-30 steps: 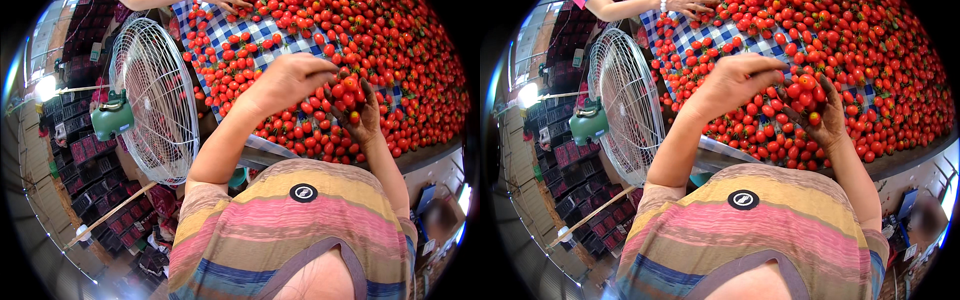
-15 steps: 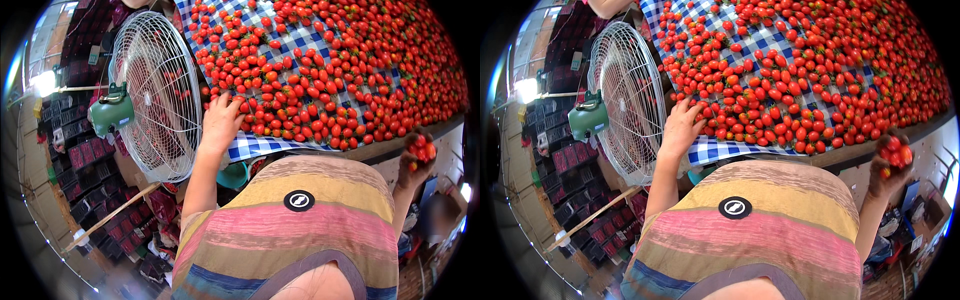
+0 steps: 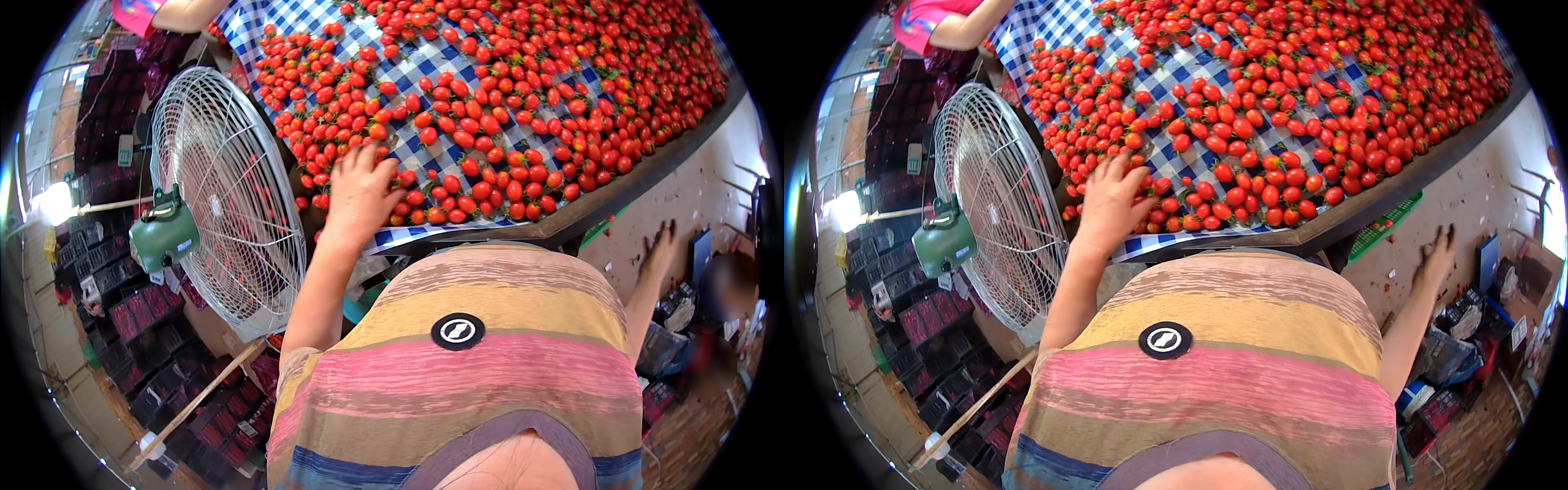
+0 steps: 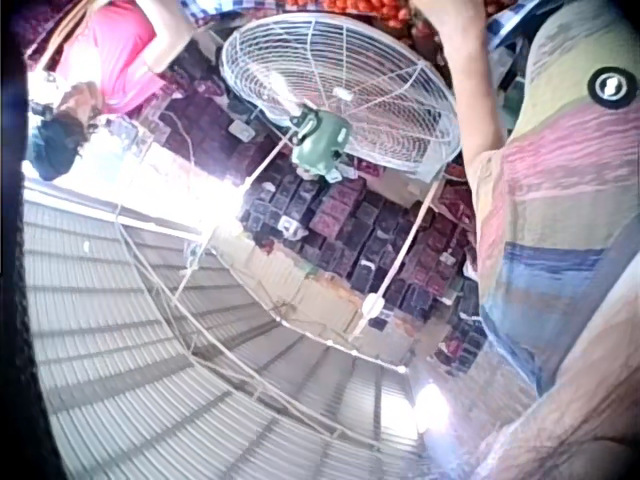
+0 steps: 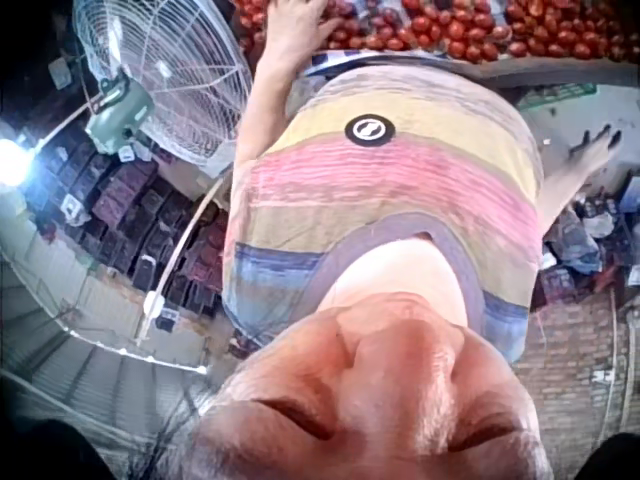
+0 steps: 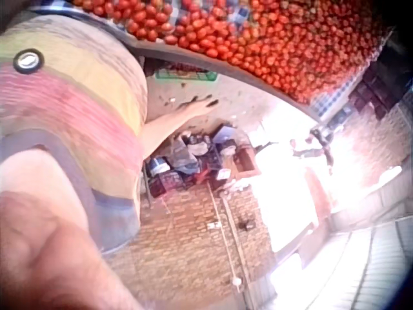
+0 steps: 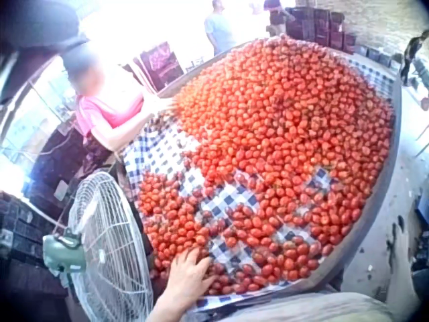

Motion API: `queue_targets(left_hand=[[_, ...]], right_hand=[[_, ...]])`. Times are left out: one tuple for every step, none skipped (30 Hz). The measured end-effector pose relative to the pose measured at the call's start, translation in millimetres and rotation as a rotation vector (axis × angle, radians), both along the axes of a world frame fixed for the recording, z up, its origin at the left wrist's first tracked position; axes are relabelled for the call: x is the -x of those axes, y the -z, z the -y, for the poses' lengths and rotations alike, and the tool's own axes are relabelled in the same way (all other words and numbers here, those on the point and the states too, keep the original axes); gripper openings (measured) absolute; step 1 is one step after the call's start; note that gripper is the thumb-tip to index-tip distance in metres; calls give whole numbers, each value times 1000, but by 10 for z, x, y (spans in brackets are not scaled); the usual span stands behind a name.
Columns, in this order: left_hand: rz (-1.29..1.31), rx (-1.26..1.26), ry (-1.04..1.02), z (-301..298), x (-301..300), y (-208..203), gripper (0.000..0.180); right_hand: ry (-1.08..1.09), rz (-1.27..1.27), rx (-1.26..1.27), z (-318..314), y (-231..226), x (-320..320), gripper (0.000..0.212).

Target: The person sorts cherry tomatoes by hand on a blue and white checkered table, picking through the large pile and separating them.

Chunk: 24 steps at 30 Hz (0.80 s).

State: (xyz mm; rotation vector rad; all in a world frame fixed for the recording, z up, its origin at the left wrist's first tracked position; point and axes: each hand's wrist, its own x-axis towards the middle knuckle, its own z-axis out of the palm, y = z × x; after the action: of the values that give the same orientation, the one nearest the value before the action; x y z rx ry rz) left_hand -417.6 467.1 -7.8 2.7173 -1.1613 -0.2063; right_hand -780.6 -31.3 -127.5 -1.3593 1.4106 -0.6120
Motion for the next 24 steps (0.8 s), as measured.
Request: queue_targets(left_hand=[[-42,68,8,38,34,-10,39],[-122,153,90,187,76,23,31],[-231,217,178,338,141,59,28],[-374,310,241,436,257,187,24],[-473,212,337,550,330,115,21],[-511,157,342,580,418,134,17],[-614,199,268,512,424,209,14],[-574,74,211,390,376,196,14],[-546,-44,169,223,320,172,14],[-632,44,98,24,284,150,17],[-579,-186,-28,-107,234,112,18],[-562,-118,-108,-349,216,154,18],[-510,-151,-149,-532,168,111,19],[-459,-299,-289,-624,148,62,21],[-364,-347,-339,-751,110,11,22],[-295,-338,-379,-749,97,7,21],[-225,-328,-412,-706,72,4,20],[-208,-170,-360,-587,69,-4,20],[-192,-15,-305,-407,81,7,20],[-150,31,-209,-219,87,56,23],[-187,-28,-138,-58,91,137,25],[-195,-51,-143,75,116,202,25],[-203,-73,-149,159,138,240,25],[-248,-67,-99,193,132,236,25]], right_hand=[[-26,30,161,-112,-383,-319,52],[-135,94,228,-124,-643,-510,44],[-247,164,289,-148,-851,-732,37],[-400,94,331,-296,-1069,-1055,33],[-549,29,378,-531,-1305,-1411,29],[-699,-40,430,-787,-1461,-1722,26],[-889,-48,456,-1022,-1537,-2001,20],[-1132,-26,474,-1257,-1596,-2265,21],[-1344,15,590,-1387,-1522,-2440,24],[-1456,-70,580,-1544,-1477,-2546,27],[-1564,-150,632,-1640,-1394,-2638,28],[-1636,-197,635,-1722,-1317,-2711,29],[-1701,-242,641,-1775,-1248,-2757,29],[-1727,-253,657,-1804,-1177,-2768,29],[-1754,-255,682,-1830,-1114,-2811,29],[-1775,-261,707,-1841,-1070,-2840,29],[-1772,-253,691,-1841,-1043,-2858,30],[-1776,-249,674,-1849,-1013,-2864,30],[-1778,-247,654,-1850,-996,-2847,30],[-1780,-238,646,-1849,-986,-2833,30],[-1776,-233,640,-1843,-972,-2819,30],[-1769,-226,638,-1831,-971,-2813,30],[-1760,-219,655,-1828,-981,-2797,30],[-1749,-215,668,-1836,-990,-2757,30]])
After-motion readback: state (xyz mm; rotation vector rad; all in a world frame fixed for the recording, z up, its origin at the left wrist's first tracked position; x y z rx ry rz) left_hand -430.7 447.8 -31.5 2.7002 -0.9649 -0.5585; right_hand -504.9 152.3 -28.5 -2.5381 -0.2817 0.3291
